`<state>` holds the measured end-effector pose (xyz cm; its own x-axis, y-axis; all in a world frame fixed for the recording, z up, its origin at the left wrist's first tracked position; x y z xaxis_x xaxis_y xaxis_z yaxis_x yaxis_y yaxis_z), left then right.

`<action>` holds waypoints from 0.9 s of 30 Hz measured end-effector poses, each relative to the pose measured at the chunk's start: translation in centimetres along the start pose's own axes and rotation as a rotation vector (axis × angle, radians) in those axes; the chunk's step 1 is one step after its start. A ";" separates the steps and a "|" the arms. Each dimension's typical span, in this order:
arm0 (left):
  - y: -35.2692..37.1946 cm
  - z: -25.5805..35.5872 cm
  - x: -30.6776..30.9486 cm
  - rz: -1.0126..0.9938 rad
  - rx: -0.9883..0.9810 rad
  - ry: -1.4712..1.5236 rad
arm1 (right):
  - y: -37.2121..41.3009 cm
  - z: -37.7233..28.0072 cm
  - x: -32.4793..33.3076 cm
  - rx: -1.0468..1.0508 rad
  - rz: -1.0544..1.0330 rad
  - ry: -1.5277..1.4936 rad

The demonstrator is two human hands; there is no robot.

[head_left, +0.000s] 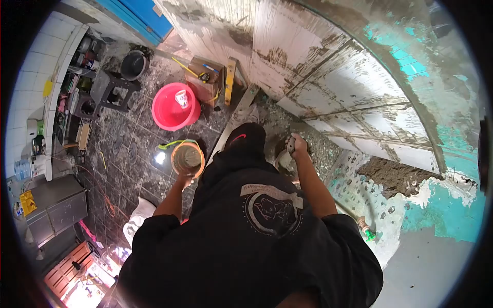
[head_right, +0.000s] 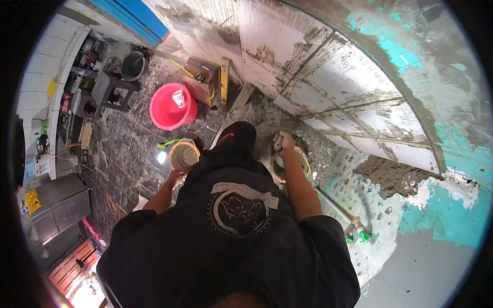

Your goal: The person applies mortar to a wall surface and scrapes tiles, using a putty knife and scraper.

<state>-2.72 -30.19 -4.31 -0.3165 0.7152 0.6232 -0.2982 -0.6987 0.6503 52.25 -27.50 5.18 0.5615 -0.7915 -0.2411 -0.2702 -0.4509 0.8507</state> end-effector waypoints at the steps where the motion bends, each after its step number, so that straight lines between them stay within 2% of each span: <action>1: -0.3 -0.8 -0.3 -0.028 0.092 0.115 | 0.1 -0.6 -0.5 0.030 -0.013 0.016; 2: -0.4 -0.5 0.1 -0.047 0.076 0.080 | 0.4 -0.9 -1.0 0.055 -0.022 0.032; 5: -1.5 3.7 3.6 0.011 -0.271 -0.352 | 1.1 -1.4 -1.3 0.107 -0.002 0.040; 7: -4.5 2.2 3.3 0.270 -0.663 -0.684 | 1.8 -1.6 -1.3 0.102 0.036 -0.030; 9: -6.8 3.5 5.4 0.064 -0.226 -0.265 | 1.8 -1.6 -1.5 0.118 0.005 -0.056; 11: -7.4 8.3 9.9 0.088 -0.181 -0.187 | 0.5 -1.4 -1.7 0.128 -0.012 -0.078; 12: -6.7 10.1 12.3 0.098 0.177 0.195 | 0.2 -1.5 -2.2 0.130 -0.018 -0.050; 14: -11.5 7.4 13.3 0.130 -0.220 -0.052 | -0.4 -2.0 -4.6 0.138 -0.027 -0.001; 16: -15.3 5.7 14.7 0.237 -0.527 -0.508 | -2.0 -1.7 -7.6 0.147 -0.047 -0.065; 18: -19.4 3.0 17.1 0.112 -0.281 -0.031 | -5.0 -1.4 -11.3 0.163 -0.056 -0.096; 20: -20.3 2.6 20.5 0.132 -0.119 0.040 | -7.7 -0.7 -15.4 0.175 -0.047 -0.196; 22: -19.9 2.8 23.7 0.231 0.173 0.472 | -9.8 -1.0 -20.0 0.166 -0.059 -0.322; 25: -18.0 3.9 28.6 0.224 0.265 0.397 | -9.8 -2.3 -25.0 0.109 -0.042 -0.423; 27: -18.4 0.6 30.0 0.192 0.302 0.408 | -10.2 -3.9 -27.6 0.081 -0.050 -0.450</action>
Point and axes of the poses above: each hand's wrist, its own y-axis away from the middle knuckle, its own x-axis out of the back of the hand, z = x × y, the point moved 6 cm from there along -y, towards the middle knuckle, and after that the axes turned 8 degrees about z, right-handed, at the moved point
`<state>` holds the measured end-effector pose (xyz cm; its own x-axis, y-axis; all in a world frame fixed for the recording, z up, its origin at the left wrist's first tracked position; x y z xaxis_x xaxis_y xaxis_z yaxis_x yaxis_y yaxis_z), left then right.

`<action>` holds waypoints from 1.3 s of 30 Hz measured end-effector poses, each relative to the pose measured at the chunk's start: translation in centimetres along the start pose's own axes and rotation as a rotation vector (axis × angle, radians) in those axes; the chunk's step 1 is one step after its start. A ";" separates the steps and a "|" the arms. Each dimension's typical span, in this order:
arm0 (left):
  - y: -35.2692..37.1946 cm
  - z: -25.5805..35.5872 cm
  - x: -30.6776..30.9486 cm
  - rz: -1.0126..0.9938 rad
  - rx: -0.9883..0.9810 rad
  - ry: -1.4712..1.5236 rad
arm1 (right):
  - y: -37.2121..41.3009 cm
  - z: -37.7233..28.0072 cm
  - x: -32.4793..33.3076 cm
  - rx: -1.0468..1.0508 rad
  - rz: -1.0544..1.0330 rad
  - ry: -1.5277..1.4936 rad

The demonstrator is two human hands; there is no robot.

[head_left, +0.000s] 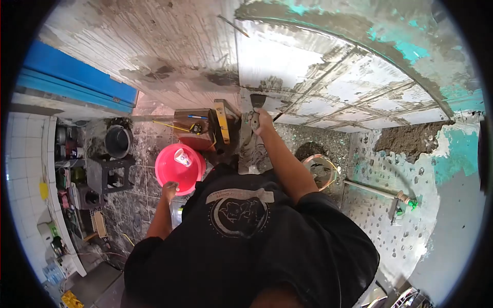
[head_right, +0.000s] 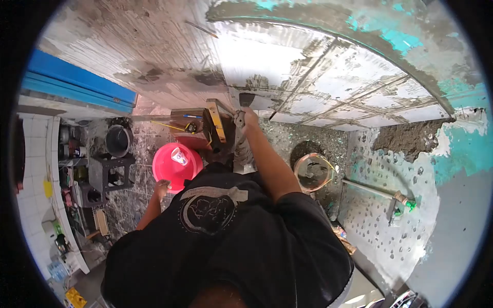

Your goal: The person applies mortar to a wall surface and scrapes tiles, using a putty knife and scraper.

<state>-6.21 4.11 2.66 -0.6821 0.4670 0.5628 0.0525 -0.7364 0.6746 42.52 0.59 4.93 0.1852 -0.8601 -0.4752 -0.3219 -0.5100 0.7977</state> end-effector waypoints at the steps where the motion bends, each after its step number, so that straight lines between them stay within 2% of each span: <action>1: -1.0 -1.6 0.8 -0.009 0.035 0.009 | -0.8 -0.4 -0.9 -0.015 -0.014 0.007; 3: -2.8 -4.6 2.4 -0.057 0.103 -0.014 | 0.8 -1.1 -1.9 -0.069 -0.034 -0.049; 5: -4.2 -7.1 3.3 -0.138 0.161 -0.070 | 4.0 -1.9 -2.8 0.019 -0.104 -0.041; 7: -7.0 -9.0 3.8 -0.228 -0.077 -0.225 | 6.8 -2.4 -3.0 0.146 -0.115 -0.002; 9: -8.2 -8.5 4.1 -0.225 -0.036 -0.228 | 8.7 -2.0 -2.1 0.167 -0.100 0.024; 11: -9.0 -6.4 4.4 -0.197 0.061 -0.183 | 7.9 -2.1 0.2 0.170 -0.061 0.077; 12: -9.2 -4.9 4.5 -0.171 0.136 -0.138 | 6.6 -1.7 2.5 0.161 0.027 0.121; 14: -12.2 -2.2 4.3 -0.187 -0.038 -0.100 | 3.4 -1.2 7.5 0.141 0.207 0.212; 15: -13.1 -0.2 4.0 -0.215 -0.139 -0.107 | 1.2 -1.3 10.0 0.144 0.226 0.166; 18: -12.4 6.0 5.2 -0.156 -0.252 -0.088 | -1.9 -3.3 13.7 0.298 0.457 0.235; 19: -12.3 6.8 5.9 -0.144 -0.280 -0.092 | -4.0 -3.6 15.0 0.318 0.474 0.224; 22: -12.8 8.3 7.4 -0.116 -0.355 -0.120 | -6.8 -4.1 15.0 0.366 0.455 0.211; 23: -13.5 7.4 8.2 -0.106 -0.366 -0.135 | -4.1 -4.8 12.3 0.485 0.475 0.294; 24: -13.7 6.5 8.8 -0.099 -0.375 -0.154 | -3.2 -4.5 10.6 0.485 0.483 0.352; 25: -12.6 6.5 9.4 -0.092 -0.282 -0.162 | -4.6 -3.6 10.2 0.512 0.438 0.377; 26: -12.0 5.9 9.6 -0.117 -0.203 -0.184 | -4.4 -2.6 9.6 0.513 0.536 0.404; 28: -10.9 3.7 10.4 -0.159 -0.045 -0.223 | -1.8 -0.2 7.5 0.615 0.336 0.409; 30: -13.2 -0.9 10.4 -0.296 -0.393 -0.405 | -1.1 1.9 6.9 0.431 0.290 0.381; 32: -13.6 -2.9 11.2 -0.320 -0.381 -0.360 | -0.6 2.6 7.9 0.295 0.336 0.261; 34: -12.7 -3.4 10.9 -0.213 -0.021 -0.063 | -1.9 1.6 9.2 0.221 0.326 0.168; 35: -10.2 -0.8 10.9 -0.187 0.032 -0.168 | -3.8 1.2 11.0 0.204 0.304 0.135; 39: -7.0 4.7 11.5 -0.075 -0.184 -0.354 | -10.0 -0.7 16.6 0.066 0.208 0.010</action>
Point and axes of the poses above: each hand's wrist, its own y-axis away from the middle knuckle, its own x-axis out of the back of the hand, z = x × y, the point moved 6 cm from there along -y, towards the middle knuckle, and after that the axes turned 8 degrees about z, right-handed, at the moved point
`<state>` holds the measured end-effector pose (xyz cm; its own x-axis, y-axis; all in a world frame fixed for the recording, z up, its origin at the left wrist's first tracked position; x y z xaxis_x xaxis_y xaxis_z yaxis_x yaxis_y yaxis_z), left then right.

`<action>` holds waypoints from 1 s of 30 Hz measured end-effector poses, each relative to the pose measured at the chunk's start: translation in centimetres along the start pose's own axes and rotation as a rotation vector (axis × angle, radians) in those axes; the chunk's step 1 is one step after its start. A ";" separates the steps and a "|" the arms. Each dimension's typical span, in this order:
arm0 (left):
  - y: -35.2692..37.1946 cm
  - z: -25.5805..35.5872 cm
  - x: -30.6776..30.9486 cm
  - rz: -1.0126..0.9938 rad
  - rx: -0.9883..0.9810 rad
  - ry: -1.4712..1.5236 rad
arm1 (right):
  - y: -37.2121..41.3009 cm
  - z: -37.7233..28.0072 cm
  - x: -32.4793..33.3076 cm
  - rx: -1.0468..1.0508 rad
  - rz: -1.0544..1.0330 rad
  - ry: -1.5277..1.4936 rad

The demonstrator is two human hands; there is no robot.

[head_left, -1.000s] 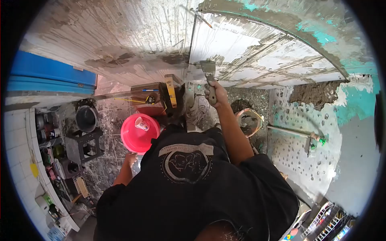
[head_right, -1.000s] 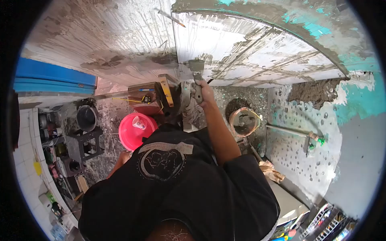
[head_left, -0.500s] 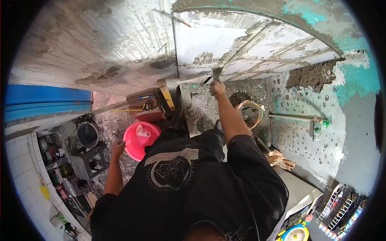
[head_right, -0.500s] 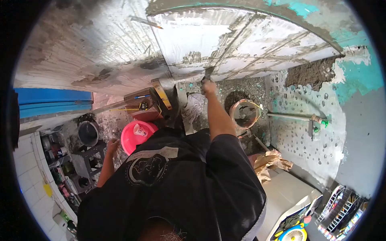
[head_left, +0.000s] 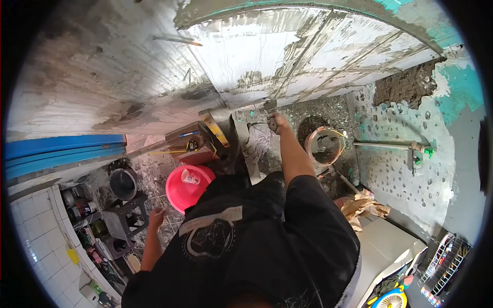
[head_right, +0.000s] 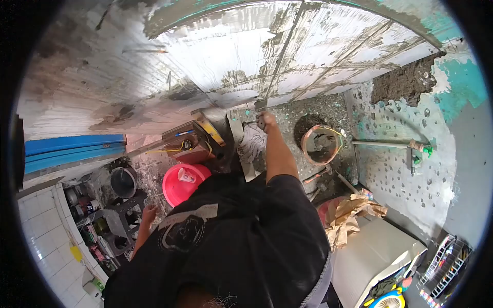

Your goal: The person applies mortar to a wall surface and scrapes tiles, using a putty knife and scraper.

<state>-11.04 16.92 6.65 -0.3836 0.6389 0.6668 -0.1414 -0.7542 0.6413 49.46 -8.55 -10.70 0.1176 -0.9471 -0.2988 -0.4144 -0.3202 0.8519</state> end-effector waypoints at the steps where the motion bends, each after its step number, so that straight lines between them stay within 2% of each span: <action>1: 0.1 0.2 0.4 -0.007 -0.019 0.007 | -0.8 -0.4 0.5 -0.009 0.001 -0.004; 4: 0.6 -1.0 1.6 -0.005 -0.057 -0.014 | -0.2 -2.1 0.5 -0.007 -0.001 -0.012; 7: 0.9 -2.4 2.4 0.023 -0.052 -0.050 | 0.7 -3.8 -0.2 0.029 -0.115 -0.029; 8: 1.6 -2.4 2.1 0.019 -0.048 -0.015 | 0.7 -3.8 -0.4 0.053 -0.062 -0.011; 13: 3.2 -2.2 -1.0 -0.131 0.072 0.029 | 6.8 -6.7 -0.8 0.239 -0.168 -0.004; 14: 1.5 -4.3 -1.7 -0.110 0.000 -0.060 | 8.6 -7.6 -1.0 0.263 -0.151 0.026; 17: -0.7 -4.7 -4.5 -0.185 0.173 0.050 | 13.2 -10.1 -2.3 0.298 -0.095 0.046; 20: -5.1 -3.6 -7.2 -0.198 -0.020 0.079 | 16.1 -11.7 -4.2 0.320 -0.044 0.071; 23: -5.7 0.3 -7.7 -0.208 -0.136 0.144 | 16.5 -12.8 -5.0 0.378 -0.047 0.227; 24: -5.3 2.5 -7.7 -0.210 -0.171 0.171 | 17.7 -13.0 -5.9 0.393 -0.065 0.090; 27: -6.8 3.4 -8.1 -0.171 -0.242 0.192 | 19.5 -14.1 -6.4 0.445 -0.069 0.194; 30: -6.9 3.0 -8.1 -0.222 -0.166 0.156 | 22.5 -15.1 -6.9 0.475 -0.113 0.251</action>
Point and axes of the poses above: each hand's wrist, its own y-axis away from the middle knuckle, its own x-axis out of the back of the hand, z = x × y, the point moved 6 cm from there along -y, towards the middle knuckle, and after that the axes turned 8 degrees about z, right-handed, at the moved point
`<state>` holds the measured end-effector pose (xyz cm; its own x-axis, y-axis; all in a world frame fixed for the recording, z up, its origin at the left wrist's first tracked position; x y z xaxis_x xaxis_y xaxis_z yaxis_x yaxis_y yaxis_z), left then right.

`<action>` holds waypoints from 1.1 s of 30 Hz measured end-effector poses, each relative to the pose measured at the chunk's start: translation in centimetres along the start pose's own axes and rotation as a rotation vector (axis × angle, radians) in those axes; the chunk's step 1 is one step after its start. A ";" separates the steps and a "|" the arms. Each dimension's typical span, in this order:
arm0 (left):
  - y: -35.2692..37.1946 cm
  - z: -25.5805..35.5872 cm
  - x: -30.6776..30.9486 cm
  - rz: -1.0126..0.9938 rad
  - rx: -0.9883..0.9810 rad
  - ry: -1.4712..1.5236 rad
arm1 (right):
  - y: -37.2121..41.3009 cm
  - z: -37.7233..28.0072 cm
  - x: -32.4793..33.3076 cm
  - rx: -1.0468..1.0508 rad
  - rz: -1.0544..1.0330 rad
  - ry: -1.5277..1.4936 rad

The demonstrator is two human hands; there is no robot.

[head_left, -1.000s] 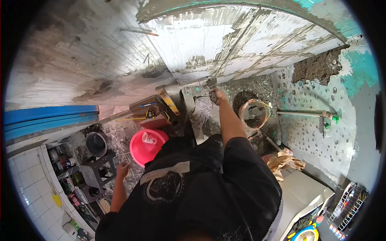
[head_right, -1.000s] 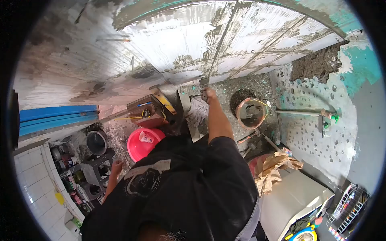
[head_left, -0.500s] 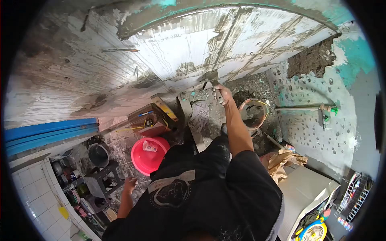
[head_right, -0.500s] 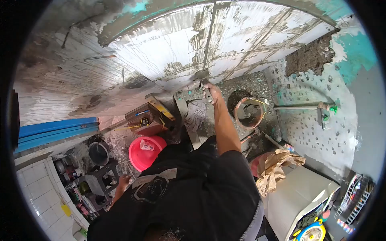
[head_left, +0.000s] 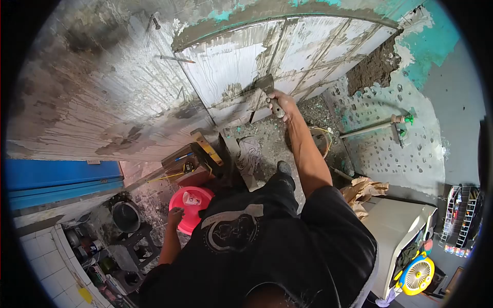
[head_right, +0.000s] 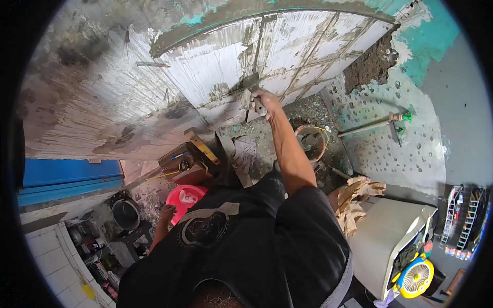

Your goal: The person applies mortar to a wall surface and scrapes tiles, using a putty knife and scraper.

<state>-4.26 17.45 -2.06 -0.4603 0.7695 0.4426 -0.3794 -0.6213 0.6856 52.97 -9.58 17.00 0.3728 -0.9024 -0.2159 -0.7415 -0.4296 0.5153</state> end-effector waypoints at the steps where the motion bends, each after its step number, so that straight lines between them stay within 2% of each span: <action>1: 0.2 -0.5 0.0 -0.004 0.037 0.011 | 0.9 -0.9 -0.2 0.010 -0.002 -0.022; 3: 0.5 -2.0 0.1 -0.010 0.107 0.029 | 2.9 -3.1 -0.8 0.032 -0.005 -0.071; 8: 2.0 -3.5 0.4 -0.064 0.133 -0.257 | 4.9 -5.9 0.1 0.041 -0.033 -0.125; 10: 2.8 -2.9 0.4 -0.041 0.117 -0.244 | 6.3 -6.6 1.2 0.145 -0.052 -0.144; 11: 3.2 -2.3 0.5 -0.019 0.097 -0.225 | 6.6 -6.4 1.9 0.183 -0.046 -0.137; 14: 4.1 -0.2 0.4 0.043 0.043 -0.168 | 7.2 -2.8 3.6 0.083 -0.056 -0.266; 18: 3.3 -2.4 -0.8 -0.038 0.150 -0.011 | 6.4 2.1 4.1 0.028 -0.092 -0.309; 21: 2.1 -4.6 -1.0 -0.081 0.144 0.027 | 6.6 1.6 5.1 0.376 0.188 0.342; 22: 2.1 -5.0 -0.8 -0.075 0.150 0.018 | 6.5 1.0 5.9 0.625 0.244 0.753; 25: 1.7 -5.6 -0.4 -0.053 0.148 0.020 | 5.5 0.7 7.2 0.929 0.319 1.202; 26: 0.8 -6.7 -0.2 -0.039 0.136 0.037 | 3.9 1.2 8.4 0.796 0.293 1.338; 30: 1.9 -5.9 0.0 0.040 0.148 0.069 | 0.0 -0.7 10.2 0.706 0.305 1.523; 33: 4.2 -4.0 -0.4 0.083 0.183 0.011 | -3.0 -2.6 9.9 0.777 0.172 1.577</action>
<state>-8.82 13.93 -1.68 -0.4933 0.7142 0.4966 -0.1878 -0.6449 0.7409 60.33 -17.14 15.44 0.0549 -0.2495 0.9668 -0.7214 -0.6794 -0.1344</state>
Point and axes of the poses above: each hand's wrist, its own y-axis away from the middle knuckle, its own x-axis out of the back of the hand, z = x × y, the point moved 6 cm from there along -y, towards the middle knuckle, and after that the axes turned 8 degrees about z, right-handed, at the moved point
